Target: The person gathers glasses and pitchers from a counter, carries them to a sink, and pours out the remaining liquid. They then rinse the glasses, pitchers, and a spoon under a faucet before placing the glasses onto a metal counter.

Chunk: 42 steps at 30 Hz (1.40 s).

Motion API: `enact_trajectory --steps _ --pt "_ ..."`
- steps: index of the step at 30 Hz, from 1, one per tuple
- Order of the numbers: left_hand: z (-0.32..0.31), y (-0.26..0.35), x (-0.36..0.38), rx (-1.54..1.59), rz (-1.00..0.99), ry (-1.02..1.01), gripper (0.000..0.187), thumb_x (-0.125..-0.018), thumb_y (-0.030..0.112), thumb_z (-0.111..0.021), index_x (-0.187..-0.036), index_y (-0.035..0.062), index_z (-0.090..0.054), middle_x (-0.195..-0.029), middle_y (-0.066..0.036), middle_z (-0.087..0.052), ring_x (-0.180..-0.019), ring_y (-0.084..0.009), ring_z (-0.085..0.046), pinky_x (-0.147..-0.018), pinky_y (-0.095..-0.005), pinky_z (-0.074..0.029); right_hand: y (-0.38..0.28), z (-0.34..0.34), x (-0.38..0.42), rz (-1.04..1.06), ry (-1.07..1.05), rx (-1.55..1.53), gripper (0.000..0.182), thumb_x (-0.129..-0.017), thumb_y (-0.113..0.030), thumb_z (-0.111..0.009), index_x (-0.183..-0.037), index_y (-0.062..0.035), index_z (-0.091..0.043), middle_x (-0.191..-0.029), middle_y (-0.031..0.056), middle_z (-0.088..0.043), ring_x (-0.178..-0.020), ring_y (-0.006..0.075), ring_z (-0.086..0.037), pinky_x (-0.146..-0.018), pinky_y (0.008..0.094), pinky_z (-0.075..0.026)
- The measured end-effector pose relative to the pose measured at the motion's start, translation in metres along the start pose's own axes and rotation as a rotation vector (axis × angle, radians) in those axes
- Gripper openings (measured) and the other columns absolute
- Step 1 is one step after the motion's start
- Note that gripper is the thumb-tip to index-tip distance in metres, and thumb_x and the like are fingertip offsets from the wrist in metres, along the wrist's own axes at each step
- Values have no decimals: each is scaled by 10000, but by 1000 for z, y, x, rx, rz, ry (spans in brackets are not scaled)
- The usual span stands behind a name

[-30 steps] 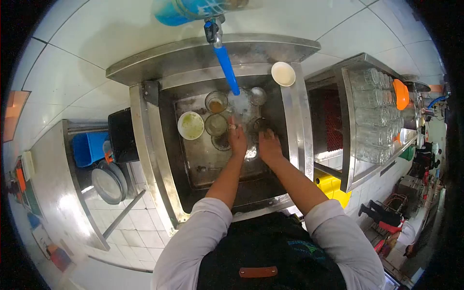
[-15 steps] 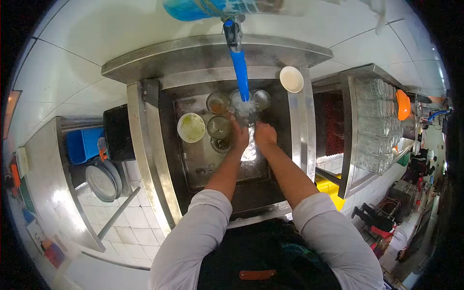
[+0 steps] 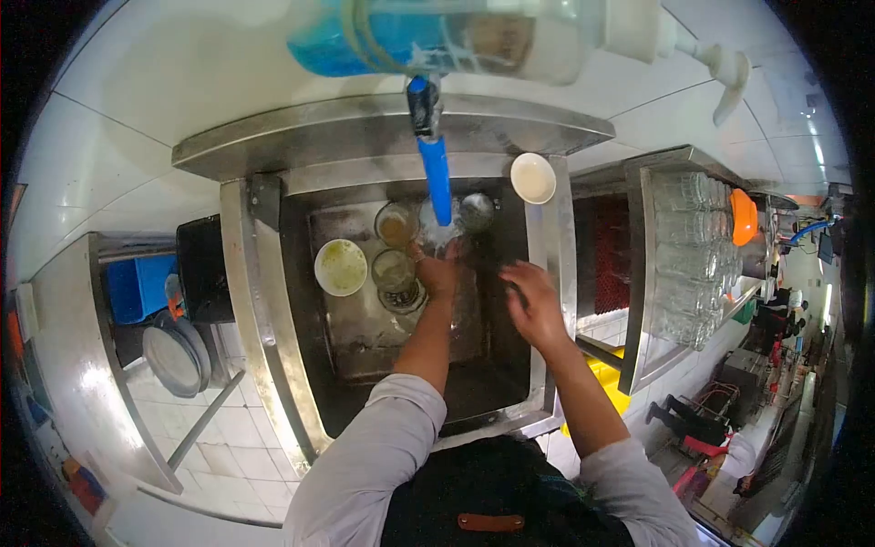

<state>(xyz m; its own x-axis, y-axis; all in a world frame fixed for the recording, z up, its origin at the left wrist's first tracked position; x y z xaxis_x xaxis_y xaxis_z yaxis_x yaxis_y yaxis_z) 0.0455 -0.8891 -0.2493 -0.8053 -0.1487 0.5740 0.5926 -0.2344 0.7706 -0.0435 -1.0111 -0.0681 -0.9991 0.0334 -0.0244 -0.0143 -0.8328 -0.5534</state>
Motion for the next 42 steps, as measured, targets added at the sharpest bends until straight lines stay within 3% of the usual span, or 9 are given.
enact_trajectory --steps 6,11,15,17,19,22,35,40,42 --pt "-19 -12 -6 -156 -97 176 984 -751 448 -769 -1396 -109 -276 -1427 -302 -337 -1304 -429 -356 -1102 -460 -300 30 24 49 -47 146 248 325 -773 -69 -621 -1095 -51 -585 -1278 144 -526 -1271 384 -415 -1052 517 -317" --pt "-25 -13 -11 -200 111 91 979 -753 439 -768 -1401 -101 -271 -1441 -287 -319 -1319 -417 -344 -1096 -480 -309 33 22 48 -91 93 227 336 -772 -80 -624 -1103 -47 -574 -1314 126 -506 -1324 380 -344 -1080 510 -266" --pt "-52 -73 -52 433 -245 192 883 -793 400 -735 -1408 -58 -298 -1361 -299 -412 -1243 -413 -429 -1024 -518 -379 36 21 50 -82 97 251 349 -778 -114 -638 -1115 -51 -571 -1319 113 -505 -1308 365 -366 -1060 519 -295" --pt "-58 -81 -42 -251 -436 538 737 -858 325 -669 -1440 44 -314 -1264 -320 -492 -1175 -400 -490 -965 -559 -406 41 20 51 -73 95 276 372 -785 -146 -645 -1137 -59 -562 -1328 104 -494 -1303 361 -368 -1053 527 -303" --pt "-76 -160 -92 -746 -372 370 653 -872 258 -643 -1439 113 -353 -1119 -290 -573 -1029 -370 -563 -850 -546 -449 43 18 53 -72 93 284 369 -789 -155 -642 -1137 -63 -562 -1327 105 -493 -1300 365 -369 -1053 531 -300" --pt "-71 -140 -79 -732 -561 512 566 -870 166 -610 -1410 202 -444 -803 -150 -658 -637 -270 -595 -581 -473 -453 44 16 53 -61 88 299 360 -790 -164 -638 -1127 -66 -562 -1325 109 -489 -1301 368 -364 -1052 538 -294" --pt "-37 -96 -47 -199 -381 181 492 -867 309 -607 -1222 -17 -505 -1062 -149 -608 -921 -304 -583 -808 -414 -489 40 17 53 -45 76 319 319 -812 -151 -603 -1108 -47 -551 -1319 108 -468 -1325 359 -323 -1057 524 -262" --pt "-15 -49 -6 -343 -230 84 488 -746 141 -727 -1150 -52 -532 -932 -151 -633 -778 -291 -605 -728 -410 -500 41 24 56 -27 120 269 320 -808 -171 -609 -1098 -47 -556 -1301 103 -476 -1312 346 -339 -1054 522 -263" --pt "-12 -55 3 -264 -414 229 446 -722 68 -728 -1112 -50 -547 -923 -145 -622 -778 -256 -585 -721 -408 -491 48 23 59 4 158 246 322 -803 -177 -615 -1093 -49 -560 -1288 100 -481 -1305 342 -347 -1052 518 -266"
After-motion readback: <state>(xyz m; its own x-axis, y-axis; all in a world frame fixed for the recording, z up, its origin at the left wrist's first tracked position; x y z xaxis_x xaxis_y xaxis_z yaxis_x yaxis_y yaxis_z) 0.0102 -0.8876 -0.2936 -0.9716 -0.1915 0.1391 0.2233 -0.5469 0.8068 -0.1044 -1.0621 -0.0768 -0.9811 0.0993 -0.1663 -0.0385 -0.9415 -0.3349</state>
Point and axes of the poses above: each hand's wrist, its own x-axis away from the middle knuckle, its own z-axis out of the back of the hand, y = z × x, the point moved 1 cm from there along -x, towards the middle knuckle
